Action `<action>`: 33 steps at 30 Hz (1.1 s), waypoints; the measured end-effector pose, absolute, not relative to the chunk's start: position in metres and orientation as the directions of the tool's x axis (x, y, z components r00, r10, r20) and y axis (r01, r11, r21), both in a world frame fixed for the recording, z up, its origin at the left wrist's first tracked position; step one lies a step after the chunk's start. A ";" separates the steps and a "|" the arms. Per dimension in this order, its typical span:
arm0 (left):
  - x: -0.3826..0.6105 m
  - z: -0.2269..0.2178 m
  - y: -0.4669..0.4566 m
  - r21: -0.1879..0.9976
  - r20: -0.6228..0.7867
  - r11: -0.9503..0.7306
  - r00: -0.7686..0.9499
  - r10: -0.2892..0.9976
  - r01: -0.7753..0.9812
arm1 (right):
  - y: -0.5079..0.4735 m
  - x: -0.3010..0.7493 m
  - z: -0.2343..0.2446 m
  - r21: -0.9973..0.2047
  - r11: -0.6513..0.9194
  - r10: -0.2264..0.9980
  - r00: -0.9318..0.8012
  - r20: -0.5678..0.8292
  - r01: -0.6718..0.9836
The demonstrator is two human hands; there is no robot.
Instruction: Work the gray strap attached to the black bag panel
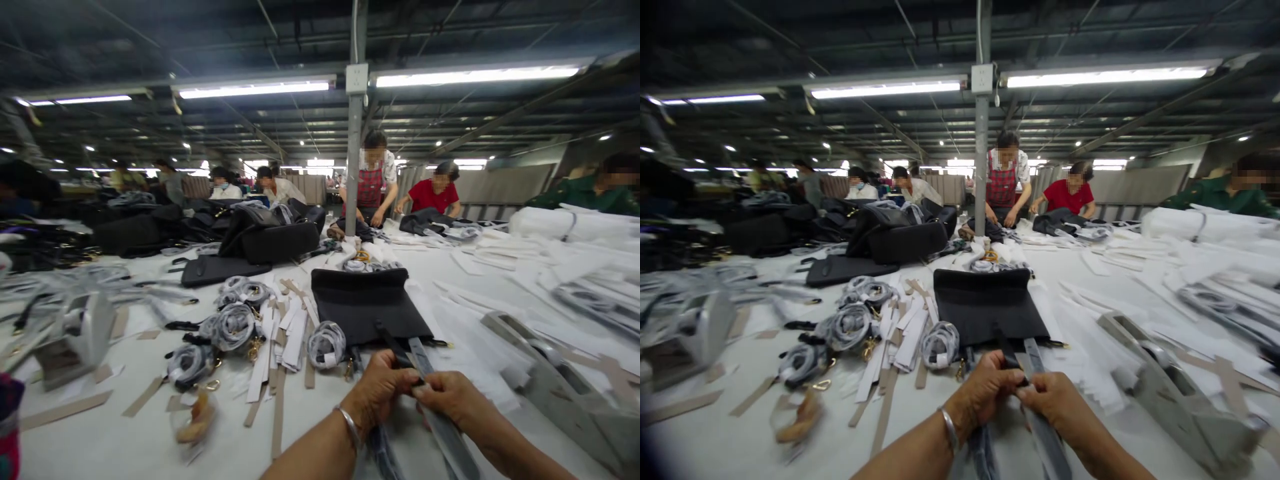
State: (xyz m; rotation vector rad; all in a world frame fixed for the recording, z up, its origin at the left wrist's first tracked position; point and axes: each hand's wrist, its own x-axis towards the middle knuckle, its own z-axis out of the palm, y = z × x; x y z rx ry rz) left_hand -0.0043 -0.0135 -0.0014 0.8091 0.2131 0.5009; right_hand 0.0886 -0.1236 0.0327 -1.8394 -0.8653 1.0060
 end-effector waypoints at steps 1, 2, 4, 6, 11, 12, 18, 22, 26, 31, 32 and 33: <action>-0.004 -0.001 -0.014 0.723 0.014 0.588 0.859 0.512 -0.362 | -0.122 0.091 0.029 -0.899 -0.406 0.847 0.437 -0.301 0.167; -0.004 -0.001 -0.015 0.717 0.021 0.590 0.857 0.514 -0.372 | -0.121 0.094 0.025 -0.898 -0.403 0.851 0.433 -0.297 0.177; -0.003 0.000 -0.015 0.723 0.028 0.581 0.857 0.515 -0.373 | -0.118 0.099 0.018 -0.896 -0.393 0.863 0.418 -0.283 0.206; -0.003 0.000 -0.015 0.730 0.017 0.576 0.852 0.523 -0.368 | -0.114 0.102 0.015 -0.898 -0.380 0.873 0.406 -0.269 0.223; 0.001 -0.004 -0.011 0.682 -0.023 0.635 0.857 0.515 -0.363 | -0.101 0.098 0.018 -0.895 -0.287 0.913 0.381 -0.147 0.342; 0.001 -0.005 -0.011 0.684 -0.040 0.639 0.857 0.514 -0.352 | -0.099 0.096 0.020 -0.891 -0.268 0.918 0.377 -0.121 0.367; -0.004 -0.003 -0.009 0.675 -0.017 0.665 0.894 0.448 -0.320 | -0.102 0.103 0.034 -0.967 -0.238 0.872 0.458 -0.174 0.086; -0.007 0.001 -0.014 0.733 -0.081 0.678 0.986 0.149 -0.042 | -0.100 0.109 0.039 -0.979 -0.203 0.837 0.517 -0.180 -0.012; -0.003 0.007 -0.020 0.681 -0.073 0.710 0.948 0.310 -0.180 | -0.091 0.102 0.037 -0.976 -0.187 0.834 0.543 -0.096 0.113; -0.001 0.008 -0.021 0.689 -0.116 0.702 0.928 0.354 -0.182 | -0.086 0.100 0.043 -0.977 -0.215 0.852 0.491 -0.181 0.013; 0.000 0.006 -0.021 0.689 -0.132 0.706 0.931 0.341 -0.161 | -0.085 0.103 0.046 -0.972 -0.236 0.854 0.475 -0.213 -0.013; 0.001 0.003 -0.020 0.691 -0.142 0.709 0.934 0.329 -0.145 | -0.083 0.106 0.048 -0.967 -0.254 0.856 0.460 -0.237 -0.026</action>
